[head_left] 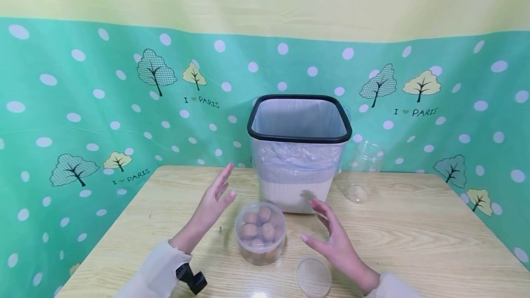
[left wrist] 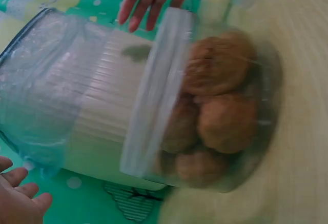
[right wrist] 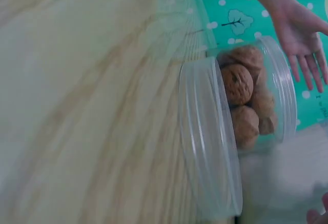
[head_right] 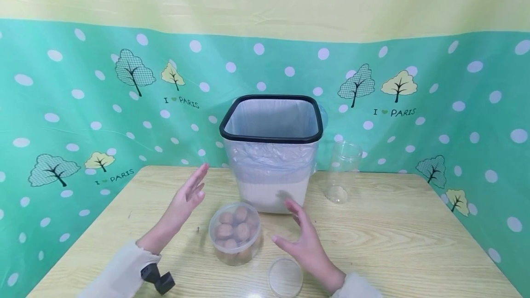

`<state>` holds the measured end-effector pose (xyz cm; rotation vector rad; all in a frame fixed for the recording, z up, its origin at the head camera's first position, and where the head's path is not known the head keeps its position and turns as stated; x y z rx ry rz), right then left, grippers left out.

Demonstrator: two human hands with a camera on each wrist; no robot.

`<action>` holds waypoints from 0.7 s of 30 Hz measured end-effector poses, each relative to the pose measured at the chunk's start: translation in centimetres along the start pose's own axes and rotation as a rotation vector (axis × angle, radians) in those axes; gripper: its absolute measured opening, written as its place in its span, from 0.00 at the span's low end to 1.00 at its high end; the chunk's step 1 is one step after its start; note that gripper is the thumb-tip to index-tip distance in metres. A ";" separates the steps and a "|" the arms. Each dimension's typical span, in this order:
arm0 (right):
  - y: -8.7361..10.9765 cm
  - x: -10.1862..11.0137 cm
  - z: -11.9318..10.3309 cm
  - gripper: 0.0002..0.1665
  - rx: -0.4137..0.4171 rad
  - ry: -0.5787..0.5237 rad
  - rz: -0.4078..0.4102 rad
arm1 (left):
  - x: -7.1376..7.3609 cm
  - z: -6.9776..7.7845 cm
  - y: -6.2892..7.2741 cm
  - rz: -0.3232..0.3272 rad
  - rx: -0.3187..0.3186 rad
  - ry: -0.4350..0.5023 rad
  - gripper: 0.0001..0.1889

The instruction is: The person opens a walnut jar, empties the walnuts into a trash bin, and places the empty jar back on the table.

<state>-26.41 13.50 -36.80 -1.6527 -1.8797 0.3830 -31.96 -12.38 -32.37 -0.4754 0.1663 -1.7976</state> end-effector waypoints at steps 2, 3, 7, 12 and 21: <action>-0.1 -0.9 0.3 0.48 -0.035 -0.006 -0.048 | -0.3 -0.6 0.7 -0.030 0.010 0.023 0.38; -0.1 -1.4 0.4 0.48 -0.057 -0.007 -0.071 | -0.4 -0.9 1.0 -0.041 0.022 0.037 0.38; -0.3 -3.2 0.8 0.50 -0.139 -0.007 -0.158 | -0.7 -2.6 2.3 -0.073 0.094 0.079 0.38; -0.5 -5.5 1.2 0.53 -0.221 -0.045 -0.241 | -1.3 -3.9 3.8 -0.151 0.106 0.103 0.47; -0.8 -7.9 1.6 0.56 -0.271 -0.053 -0.282 | -3.7 -6.6 6.0 -0.368 0.251 0.151 0.62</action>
Point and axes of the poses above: each hand's wrist, its own y-axis away from the middle knuckle, its own x-axis out of the back of the hand, z = x × y, the point moved 10 cm from there along -y, towards the middle knuckle, and after that the axes turned 3 degrees about x, right-handed, at the moved point
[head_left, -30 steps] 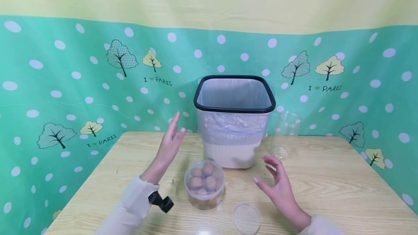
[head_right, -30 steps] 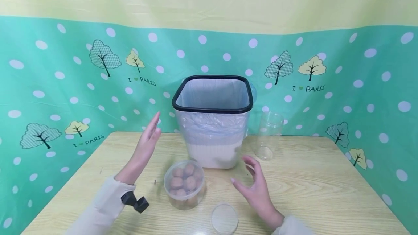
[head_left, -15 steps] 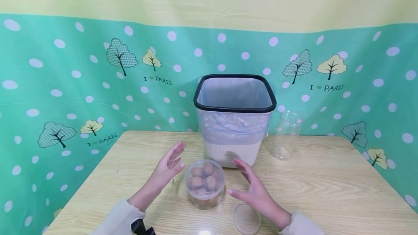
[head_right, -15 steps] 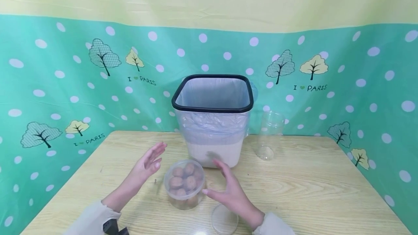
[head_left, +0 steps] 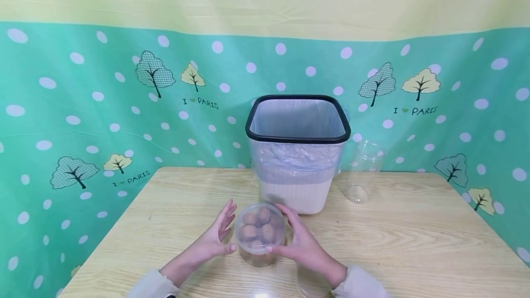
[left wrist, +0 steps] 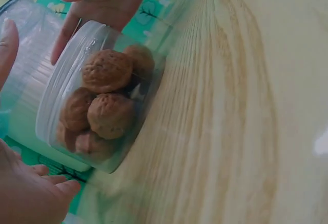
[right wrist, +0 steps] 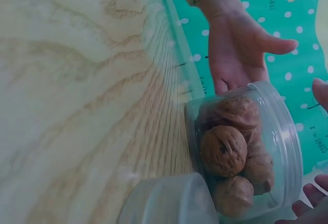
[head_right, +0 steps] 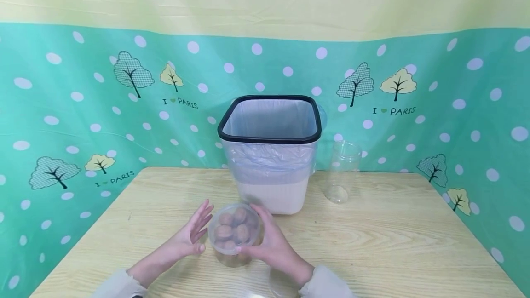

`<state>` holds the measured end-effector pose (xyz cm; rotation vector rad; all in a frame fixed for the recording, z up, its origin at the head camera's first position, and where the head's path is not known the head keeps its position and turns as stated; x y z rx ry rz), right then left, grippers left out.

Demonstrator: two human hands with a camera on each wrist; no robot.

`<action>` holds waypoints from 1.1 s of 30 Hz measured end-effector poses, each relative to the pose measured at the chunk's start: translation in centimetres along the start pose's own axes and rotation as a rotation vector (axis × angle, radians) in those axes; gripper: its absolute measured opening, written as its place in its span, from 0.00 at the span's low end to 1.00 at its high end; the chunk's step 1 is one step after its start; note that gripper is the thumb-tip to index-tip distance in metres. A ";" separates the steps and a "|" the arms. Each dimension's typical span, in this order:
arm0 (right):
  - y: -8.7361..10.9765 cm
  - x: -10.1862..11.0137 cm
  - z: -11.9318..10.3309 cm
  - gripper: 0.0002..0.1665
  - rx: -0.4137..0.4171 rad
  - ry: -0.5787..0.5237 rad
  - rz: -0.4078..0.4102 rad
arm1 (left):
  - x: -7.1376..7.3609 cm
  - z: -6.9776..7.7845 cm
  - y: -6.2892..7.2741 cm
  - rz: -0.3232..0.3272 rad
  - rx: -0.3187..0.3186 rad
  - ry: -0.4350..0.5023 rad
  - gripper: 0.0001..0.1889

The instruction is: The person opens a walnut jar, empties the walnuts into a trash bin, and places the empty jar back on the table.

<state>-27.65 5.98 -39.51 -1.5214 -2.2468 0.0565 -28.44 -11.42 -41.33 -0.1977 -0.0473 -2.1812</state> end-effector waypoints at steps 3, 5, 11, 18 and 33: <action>-0.3 -0.4 0.2 0.57 -0.014 -0.006 -0.009 | -0.3 -0.9 -0.1 -0.022 0.054 0.042 0.64; -0.6 -0.6 0.5 0.57 -0.023 -0.023 -0.015 | -0.5 -1.3 -0.2 -0.038 0.057 0.064 0.64; -1.2 -1.0 1.1 0.61 -0.025 -0.040 -0.034 | -1.2 -2.0 -0.7 -0.099 0.015 0.105 0.63; -1.3 -1.4 1.7 0.66 -0.045 -0.042 -0.100 | -1.3 -3.0 -1.1 -0.118 0.039 0.134 0.65; -1.3 -1.7 2.1 0.71 -0.069 -0.051 -0.117 | -1.5 -2.9 -1.9 -0.109 -0.019 0.020 0.58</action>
Point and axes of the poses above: each hand's wrist, its own y-axis away from the middle knuckle, its own x-axis out of the back of the hand, z = x × y, the point moved 10 cm from there along -y, towards the middle knuckle, and after that the axes turned 3 degrees about x, right-handed, at the moved point
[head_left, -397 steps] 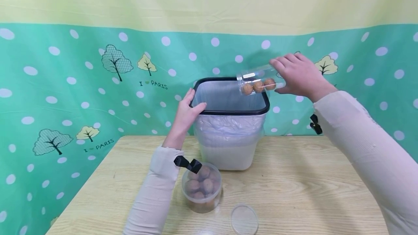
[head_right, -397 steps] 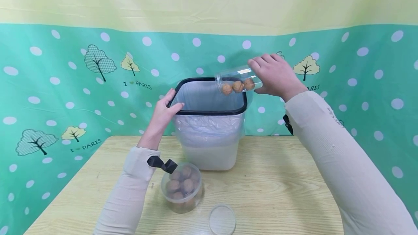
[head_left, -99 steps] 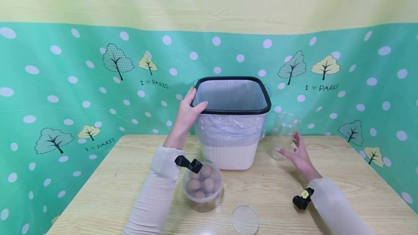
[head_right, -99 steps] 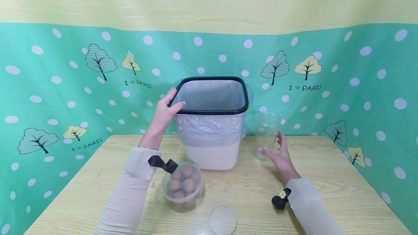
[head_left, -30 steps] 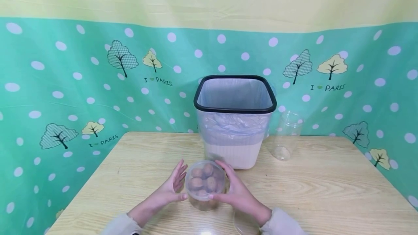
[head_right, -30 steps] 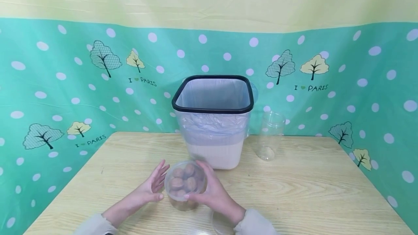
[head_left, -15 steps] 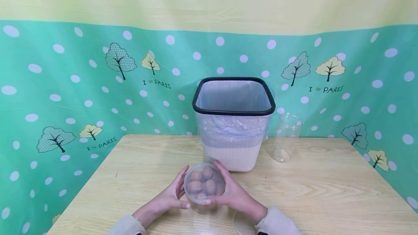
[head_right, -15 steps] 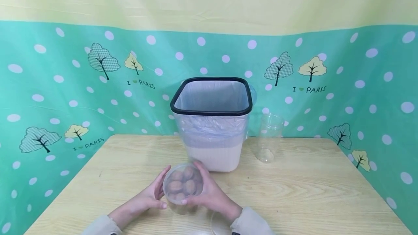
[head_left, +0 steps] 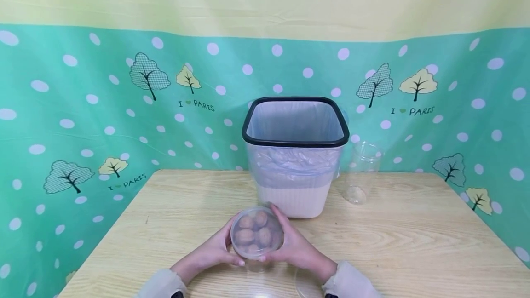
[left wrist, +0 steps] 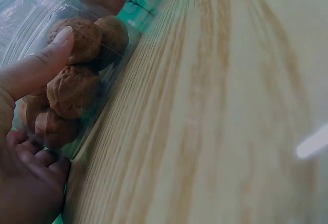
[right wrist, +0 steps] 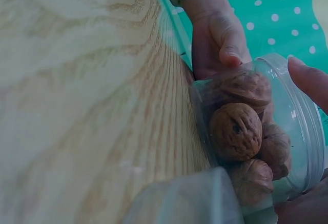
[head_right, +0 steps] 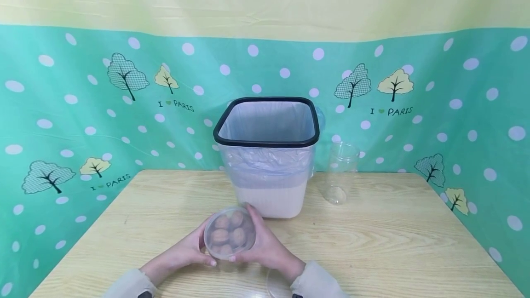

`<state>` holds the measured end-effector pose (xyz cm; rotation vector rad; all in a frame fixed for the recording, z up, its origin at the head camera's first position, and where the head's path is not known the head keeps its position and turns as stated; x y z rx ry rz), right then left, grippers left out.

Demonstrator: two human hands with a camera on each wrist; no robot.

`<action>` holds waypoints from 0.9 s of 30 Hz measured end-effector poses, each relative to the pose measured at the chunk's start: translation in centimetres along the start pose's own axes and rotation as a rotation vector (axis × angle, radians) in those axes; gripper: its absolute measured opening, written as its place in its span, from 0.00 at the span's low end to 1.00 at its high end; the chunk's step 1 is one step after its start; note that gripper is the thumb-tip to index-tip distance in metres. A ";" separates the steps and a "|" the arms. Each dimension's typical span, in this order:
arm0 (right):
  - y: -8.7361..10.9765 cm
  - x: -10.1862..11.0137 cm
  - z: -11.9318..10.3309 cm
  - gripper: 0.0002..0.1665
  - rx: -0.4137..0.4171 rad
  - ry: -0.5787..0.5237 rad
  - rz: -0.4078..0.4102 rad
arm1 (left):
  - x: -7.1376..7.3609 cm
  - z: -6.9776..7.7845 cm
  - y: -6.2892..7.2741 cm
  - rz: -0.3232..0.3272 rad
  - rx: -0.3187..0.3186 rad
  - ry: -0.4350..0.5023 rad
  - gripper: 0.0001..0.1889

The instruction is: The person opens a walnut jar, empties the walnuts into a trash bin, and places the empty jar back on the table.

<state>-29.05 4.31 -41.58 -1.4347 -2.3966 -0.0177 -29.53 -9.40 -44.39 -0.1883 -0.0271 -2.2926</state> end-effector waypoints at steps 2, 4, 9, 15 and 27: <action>0.0 0.0 0.0 0.71 0.001 0.002 0.001 | -0.1 0.0 -0.1 -0.001 -0.006 0.006 0.57; 0.1 -0.1 0.1 0.72 -0.002 -0.002 -0.001 | -0.1 0.0 -0.2 0.000 -0.005 -0.002 0.58; 0.2 -0.3 0.5 0.74 -0.002 -0.019 0.003 | -0.4 0.1 -0.4 0.002 -0.010 -0.035 0.62; 0.1 -0.5 0.5 0.75 0.002 -0.042 -0.001 | -0.6 0.3 -0.4 0.003 -0.017 -0.023 0.62; 0.1 -0.3 0.4 0.75 0.005 -0.012 0.026 | -0.4 0.1 -0.6 0.051 0.015 -0.057 0.61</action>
Point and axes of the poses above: each hand's wrist, its own y-axis away from the middle knuckle, its own x-axis out of the back of the hand, z = x × y, the point moved 10 cm from there along -y, towards the middle knuckle, and after that the axes turned 3 degrees about x, right-handed, at the moved point
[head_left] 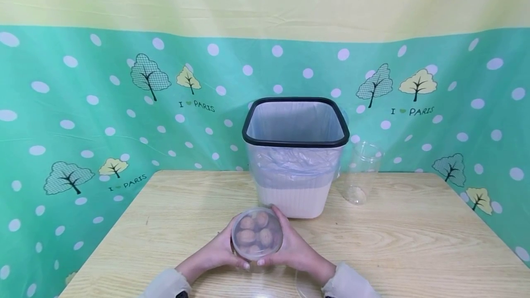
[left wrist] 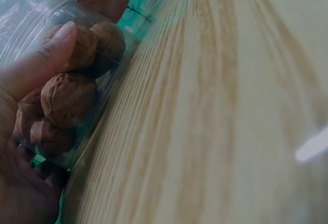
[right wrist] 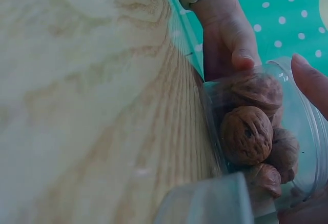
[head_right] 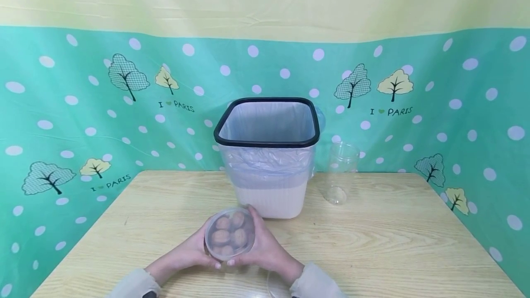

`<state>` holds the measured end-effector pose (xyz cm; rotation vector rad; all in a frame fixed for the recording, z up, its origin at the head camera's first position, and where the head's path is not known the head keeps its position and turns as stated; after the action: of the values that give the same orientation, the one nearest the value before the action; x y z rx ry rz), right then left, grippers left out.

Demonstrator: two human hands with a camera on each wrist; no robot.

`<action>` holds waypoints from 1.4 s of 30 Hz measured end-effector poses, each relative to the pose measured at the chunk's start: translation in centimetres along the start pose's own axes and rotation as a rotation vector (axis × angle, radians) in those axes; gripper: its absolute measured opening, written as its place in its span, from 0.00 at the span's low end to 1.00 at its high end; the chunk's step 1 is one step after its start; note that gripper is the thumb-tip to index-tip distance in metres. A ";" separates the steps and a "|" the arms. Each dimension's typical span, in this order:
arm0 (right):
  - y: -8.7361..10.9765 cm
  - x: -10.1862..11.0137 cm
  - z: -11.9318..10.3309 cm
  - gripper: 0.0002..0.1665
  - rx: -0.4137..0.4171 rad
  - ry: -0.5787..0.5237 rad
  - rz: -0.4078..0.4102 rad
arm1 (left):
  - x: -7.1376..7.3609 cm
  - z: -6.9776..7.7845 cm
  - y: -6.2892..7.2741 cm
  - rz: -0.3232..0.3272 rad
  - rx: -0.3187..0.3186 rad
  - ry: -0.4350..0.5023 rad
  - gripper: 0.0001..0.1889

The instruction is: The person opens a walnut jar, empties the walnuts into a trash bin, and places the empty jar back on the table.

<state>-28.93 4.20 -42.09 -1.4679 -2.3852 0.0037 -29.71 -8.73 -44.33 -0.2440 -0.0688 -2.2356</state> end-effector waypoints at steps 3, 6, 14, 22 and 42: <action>0.1 0.1 0.1 0.75 -0.010 -0.005 -0.007 | 0.0 0.1 0.0 0.006 -0.002 -0.010 0.60; 0.2 0.1 0.1 0.74 -0.020 -0.016 -0.015 | 0.0 0.4 -0.1 0.002 -0.026 -0.006 0.59; 0.2 0.4 0.1 0.74 -0.019 -0.020 0.012 | -0.2 1.3 -0.4 -0.017 -0.072 0.008 0.58; 0.4 0.5 -0.1 0.75 -0.016 -0.014 0.018 | -0.7 1.9 -0.4 -0.027 -0.079 0.024 0.58; 1.2 3.7 -5.3 0.72 0.126 -0.003 0.124 | -0.9 9.2 -0.7 0.038 -0.253 -0.159 0.62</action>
<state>-27.88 7.08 -36.21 -1.5537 -2.2483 0.1828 -28.32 -6.34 -35.52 -0.5555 0.1335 -2.1817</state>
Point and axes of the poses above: each hand's wrist, its own y-axis away from the middle knuckle, its own x-axis out of the back of the hand, z = x × y, the point moved 10 cm from there along -y, towards the middle knuckle, and after that the axes turned 3 degrees about x, right-handed, at the moved point
